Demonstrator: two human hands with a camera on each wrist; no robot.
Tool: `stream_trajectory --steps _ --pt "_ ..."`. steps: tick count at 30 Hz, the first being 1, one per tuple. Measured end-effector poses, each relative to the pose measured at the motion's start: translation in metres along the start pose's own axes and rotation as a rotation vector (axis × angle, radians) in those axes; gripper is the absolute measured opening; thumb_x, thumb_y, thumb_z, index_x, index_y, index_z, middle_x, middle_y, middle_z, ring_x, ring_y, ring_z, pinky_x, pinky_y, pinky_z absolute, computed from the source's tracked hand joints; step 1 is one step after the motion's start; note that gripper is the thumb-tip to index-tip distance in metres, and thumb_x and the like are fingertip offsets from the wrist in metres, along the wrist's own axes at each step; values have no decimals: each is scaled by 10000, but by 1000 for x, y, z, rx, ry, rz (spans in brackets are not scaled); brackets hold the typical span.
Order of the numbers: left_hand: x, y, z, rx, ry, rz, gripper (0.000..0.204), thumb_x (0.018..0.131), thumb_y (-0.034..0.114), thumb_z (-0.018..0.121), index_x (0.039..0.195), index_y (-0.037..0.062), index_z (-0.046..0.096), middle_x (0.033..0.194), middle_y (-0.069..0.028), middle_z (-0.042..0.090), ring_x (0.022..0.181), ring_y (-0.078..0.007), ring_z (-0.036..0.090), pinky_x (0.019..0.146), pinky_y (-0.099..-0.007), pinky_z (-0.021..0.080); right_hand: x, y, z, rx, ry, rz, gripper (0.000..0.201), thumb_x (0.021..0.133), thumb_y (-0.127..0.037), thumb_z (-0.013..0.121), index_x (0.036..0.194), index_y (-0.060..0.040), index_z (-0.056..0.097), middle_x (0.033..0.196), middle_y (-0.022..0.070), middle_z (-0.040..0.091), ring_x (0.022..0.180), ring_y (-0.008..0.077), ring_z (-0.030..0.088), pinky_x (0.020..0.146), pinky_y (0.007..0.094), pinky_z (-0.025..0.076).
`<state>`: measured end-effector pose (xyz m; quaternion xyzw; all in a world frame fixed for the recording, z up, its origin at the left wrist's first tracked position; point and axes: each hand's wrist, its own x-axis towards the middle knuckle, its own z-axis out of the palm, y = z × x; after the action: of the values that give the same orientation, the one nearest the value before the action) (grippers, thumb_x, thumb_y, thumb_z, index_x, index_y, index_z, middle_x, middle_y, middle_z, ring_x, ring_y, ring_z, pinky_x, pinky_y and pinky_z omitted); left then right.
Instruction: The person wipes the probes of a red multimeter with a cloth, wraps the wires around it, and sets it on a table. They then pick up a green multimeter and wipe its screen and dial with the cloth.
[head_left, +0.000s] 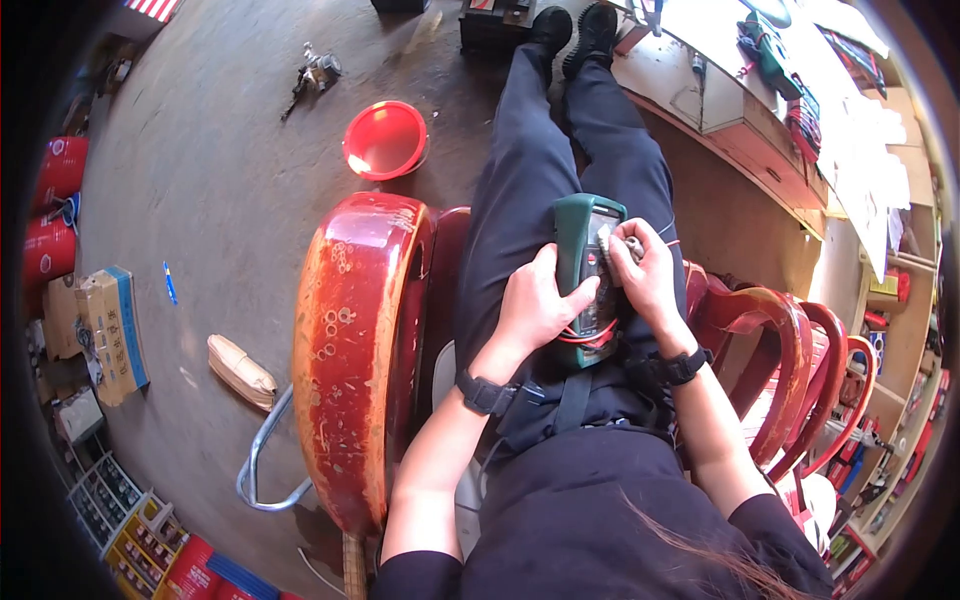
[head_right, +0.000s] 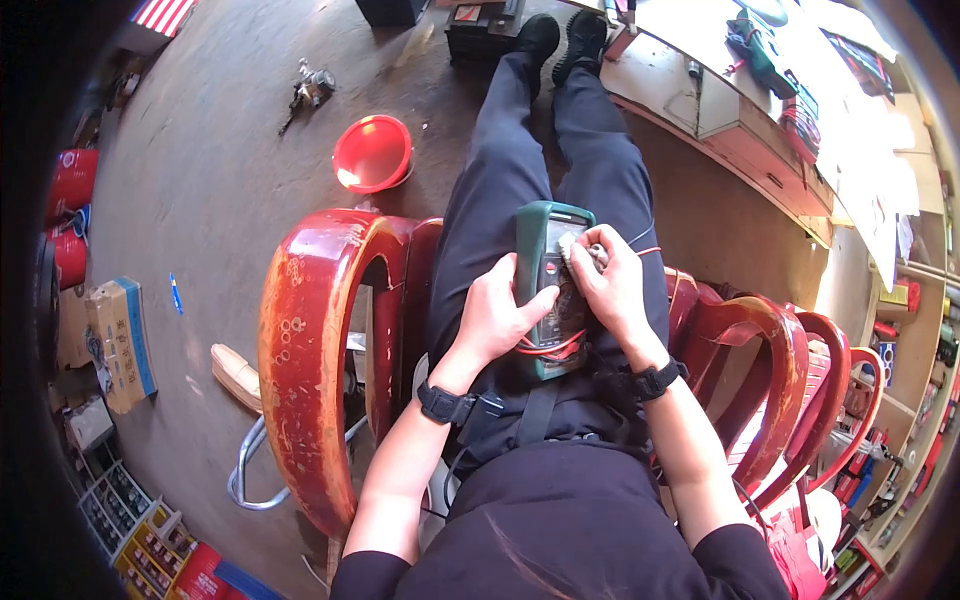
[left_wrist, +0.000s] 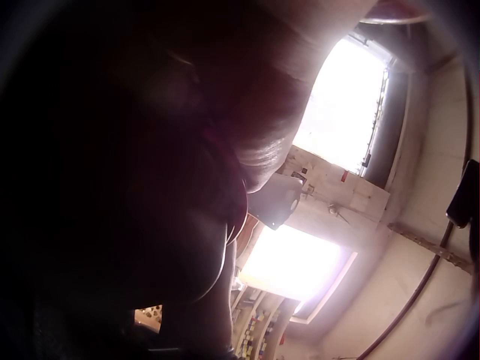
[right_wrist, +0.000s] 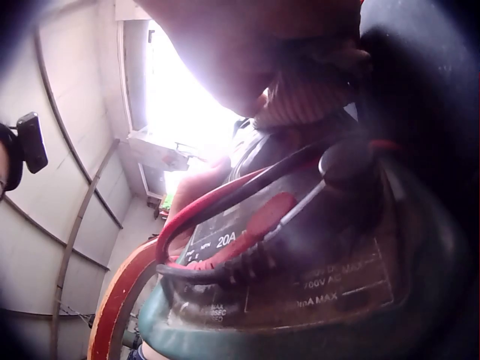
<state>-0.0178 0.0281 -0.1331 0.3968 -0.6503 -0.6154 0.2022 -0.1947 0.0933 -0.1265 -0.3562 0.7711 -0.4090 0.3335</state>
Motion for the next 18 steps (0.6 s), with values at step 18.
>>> stream_trajectory --steps 18 --pt "0 -1 0 -1 2 16 430 851 257 773 1145 -27 640 937 -185 748 859 -262 753 780 -353 569 -2 -7 0 -181 66 -96 166 967 -154 686 987 -7 613 820 114 659 748 176 645 722 326 520"
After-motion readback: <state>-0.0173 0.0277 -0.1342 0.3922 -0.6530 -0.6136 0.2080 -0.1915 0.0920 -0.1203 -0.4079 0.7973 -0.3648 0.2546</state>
